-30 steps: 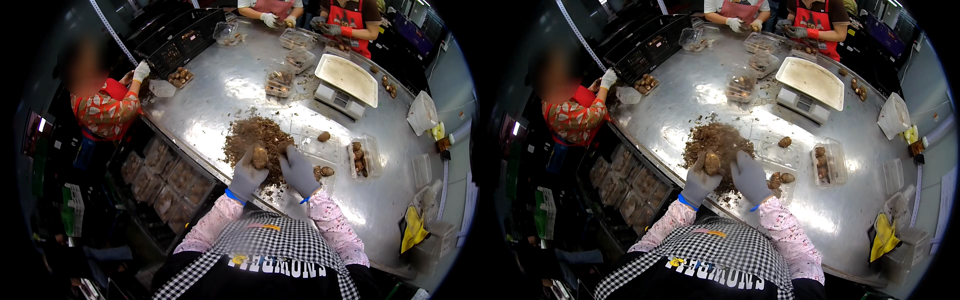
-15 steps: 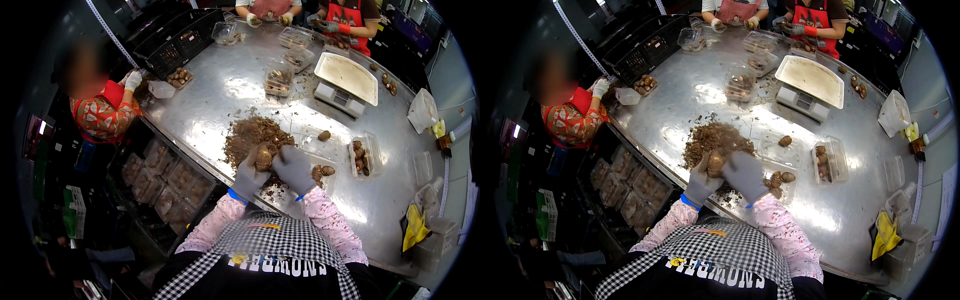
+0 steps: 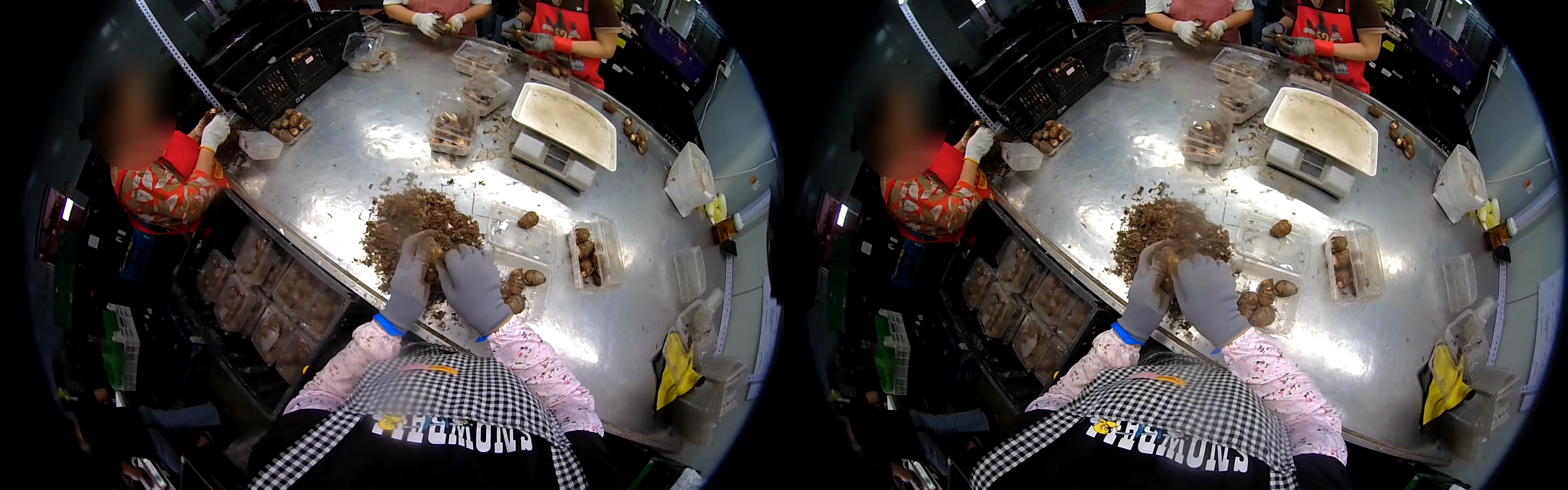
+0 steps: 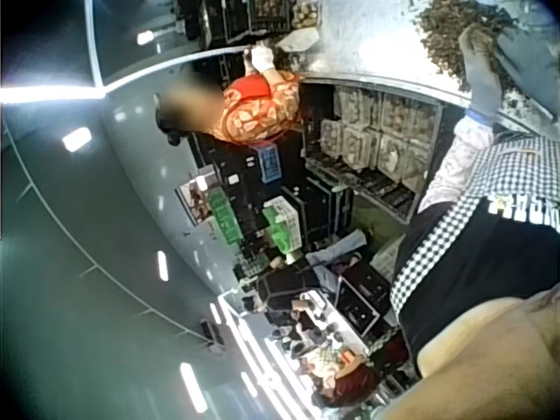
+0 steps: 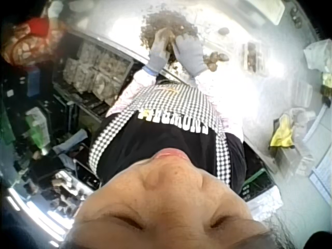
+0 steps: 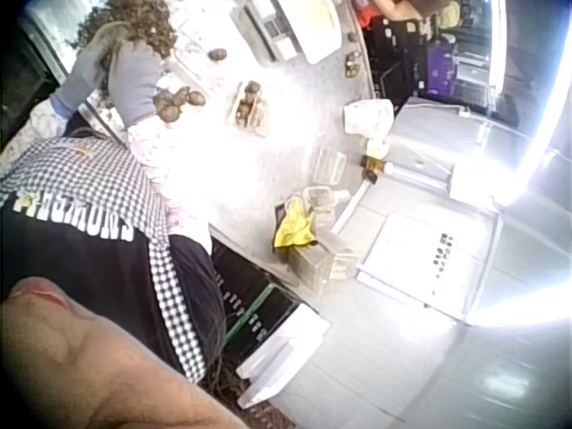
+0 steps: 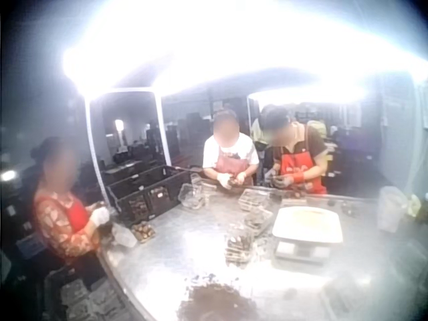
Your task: The person peels small brown root vegetables by hand, removing the outer skin and placing the peeled items into a clear plastic container. The person works at a stainless steel table in a commercial kitchen environment, surrounded by other workers performing similar tasks.
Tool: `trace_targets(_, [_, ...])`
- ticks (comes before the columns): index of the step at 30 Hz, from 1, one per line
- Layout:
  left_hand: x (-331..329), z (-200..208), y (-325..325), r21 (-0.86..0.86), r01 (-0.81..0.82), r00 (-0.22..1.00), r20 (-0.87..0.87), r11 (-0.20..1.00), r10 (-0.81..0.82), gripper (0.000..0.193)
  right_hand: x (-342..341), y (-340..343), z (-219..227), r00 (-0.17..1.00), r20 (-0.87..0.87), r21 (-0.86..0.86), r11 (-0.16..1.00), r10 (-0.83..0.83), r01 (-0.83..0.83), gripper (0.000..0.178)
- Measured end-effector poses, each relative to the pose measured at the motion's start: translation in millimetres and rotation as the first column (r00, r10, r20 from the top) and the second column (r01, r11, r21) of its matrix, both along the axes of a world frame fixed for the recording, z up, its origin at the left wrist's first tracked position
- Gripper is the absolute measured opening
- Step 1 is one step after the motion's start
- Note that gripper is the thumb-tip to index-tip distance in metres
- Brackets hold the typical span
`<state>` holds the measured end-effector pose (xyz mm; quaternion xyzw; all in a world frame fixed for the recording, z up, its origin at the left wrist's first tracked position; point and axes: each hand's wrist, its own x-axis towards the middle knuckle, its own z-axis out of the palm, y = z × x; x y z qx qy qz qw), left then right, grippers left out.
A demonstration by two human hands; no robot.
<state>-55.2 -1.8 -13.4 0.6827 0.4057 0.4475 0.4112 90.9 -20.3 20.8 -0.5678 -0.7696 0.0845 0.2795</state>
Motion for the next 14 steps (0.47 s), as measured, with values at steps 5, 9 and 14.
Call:
trace_targets(5, [-2.8, -3.8, 0.7, -0.252, 0.209, 0.900, 0.427, 0.945, -0.085, 0.040, 15.6, 23.0, -5.0, 0.979, 0.028, -0.197, 0.959, -0.201, 0.202, 0.022])
trace_targets(9, [-6.5, -27.3, 15.9, -0.419, 0.652, 0.289, 0.908, 0.632, 0.304, 0.041, 36.8, 18.7, -18.8, 0.948, -0.210, -0.179, 0.962, -0.241, 0.205, 0.029])
trace_targets(14, [0.2, -34.5, 20.1, -0.469, 0.670, 0.212, 0.864, 0.575, 0.457, 0.049, 24.8, 5.8, -20.5, 0.992, -0.123, -0.159, 0.987, -0.015, -0.005, 0.040])
